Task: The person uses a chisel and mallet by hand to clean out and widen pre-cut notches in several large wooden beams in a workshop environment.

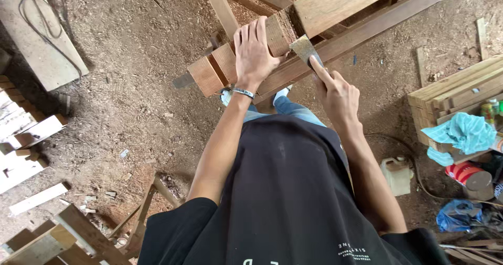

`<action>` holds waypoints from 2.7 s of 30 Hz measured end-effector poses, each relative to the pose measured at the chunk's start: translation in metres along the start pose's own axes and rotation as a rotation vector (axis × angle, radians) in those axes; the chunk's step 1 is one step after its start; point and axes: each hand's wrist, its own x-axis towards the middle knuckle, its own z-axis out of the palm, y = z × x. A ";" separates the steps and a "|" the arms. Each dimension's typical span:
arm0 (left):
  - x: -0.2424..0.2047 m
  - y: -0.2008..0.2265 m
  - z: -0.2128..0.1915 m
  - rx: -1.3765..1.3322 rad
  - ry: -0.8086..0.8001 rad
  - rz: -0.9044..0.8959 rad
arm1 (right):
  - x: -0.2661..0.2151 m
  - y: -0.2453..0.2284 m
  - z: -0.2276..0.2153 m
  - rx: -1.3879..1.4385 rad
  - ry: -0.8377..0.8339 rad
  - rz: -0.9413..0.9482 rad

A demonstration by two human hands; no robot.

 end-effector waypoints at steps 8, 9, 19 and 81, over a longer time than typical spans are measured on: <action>-0.004 -0.007 0.010 0.003 0.053 0.070 | 0.021 -0.006 0.015 0.045 0.108 -0.069; -0.004 -0.010 0.005 0.010 0.046 0.050 | 0.016 -0.007 0.010 0.052 0.079 -0.047; -0.009 0.005 -0.009 -0.045 0.041 0.027 | 0.017 -0.002 0.014 0.066 0.101 -0.081; -0.008 0.012 -0.010 -0.025 0.038 0.012 | -0.001 0.011 -0.014 0.093 -0.021 -0.075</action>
